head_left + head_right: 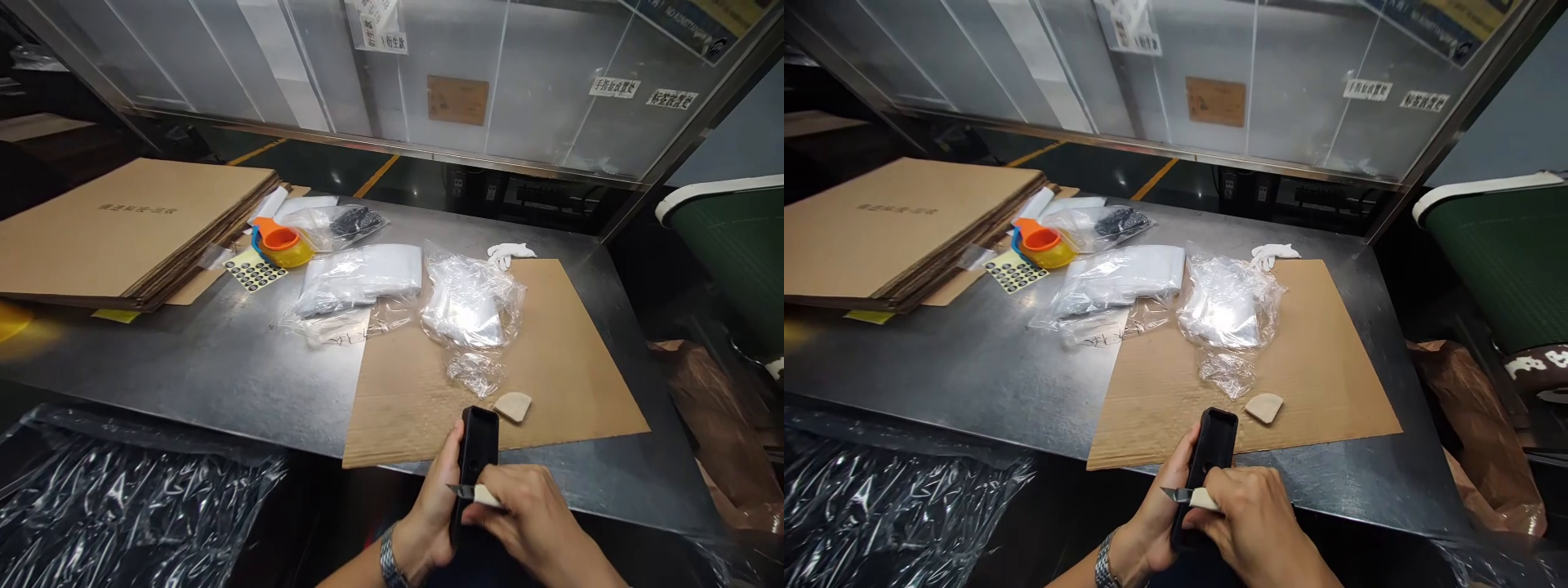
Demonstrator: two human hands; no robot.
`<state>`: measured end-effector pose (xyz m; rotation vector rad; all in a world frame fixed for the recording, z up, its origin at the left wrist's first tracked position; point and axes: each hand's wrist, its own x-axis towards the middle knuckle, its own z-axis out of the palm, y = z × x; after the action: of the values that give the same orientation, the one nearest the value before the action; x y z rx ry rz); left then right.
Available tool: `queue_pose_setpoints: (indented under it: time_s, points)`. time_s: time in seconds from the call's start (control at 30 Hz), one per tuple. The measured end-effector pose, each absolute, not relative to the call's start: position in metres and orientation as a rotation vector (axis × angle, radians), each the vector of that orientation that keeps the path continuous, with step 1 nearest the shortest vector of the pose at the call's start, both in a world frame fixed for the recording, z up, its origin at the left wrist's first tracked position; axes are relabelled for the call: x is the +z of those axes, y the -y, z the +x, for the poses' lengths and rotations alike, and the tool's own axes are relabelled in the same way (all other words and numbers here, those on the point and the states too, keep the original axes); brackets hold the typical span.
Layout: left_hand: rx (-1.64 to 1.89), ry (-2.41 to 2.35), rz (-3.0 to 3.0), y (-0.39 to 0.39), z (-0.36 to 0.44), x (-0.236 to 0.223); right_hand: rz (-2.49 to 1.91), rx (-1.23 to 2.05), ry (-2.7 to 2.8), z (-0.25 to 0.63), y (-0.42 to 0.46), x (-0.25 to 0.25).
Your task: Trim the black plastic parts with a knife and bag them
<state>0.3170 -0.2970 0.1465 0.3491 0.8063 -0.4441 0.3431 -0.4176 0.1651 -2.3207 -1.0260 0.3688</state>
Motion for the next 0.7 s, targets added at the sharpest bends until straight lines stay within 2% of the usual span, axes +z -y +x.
queue_pose_setpoints:
  time_s: [0.17, 0.3, 0.57, 0.7]
  points:
    - [-0.688, -0.809, 0.492, 0.303, 0.312, 0.149, -2.373, 0.386, 0.842, 0.36, 0.426, 0.163]
    - [-0.717, -0.812, 0.634, 0.307, 0.306, 0.146, -2.379, 0.404, 0.717, 0.378, 0.435, 0.169]
    - [-0.786, -0.758, 0.713, 0.307, 0.304, 0.144, -2.098, 0.496, 0.807, 0.39, 0.434, 0.172]
    - [-0.777, -0.751, 0.655, 0.304, 0.306, 0.14, -2.038, 0.471, 0.576, 0.39, 0.435, 0.163]
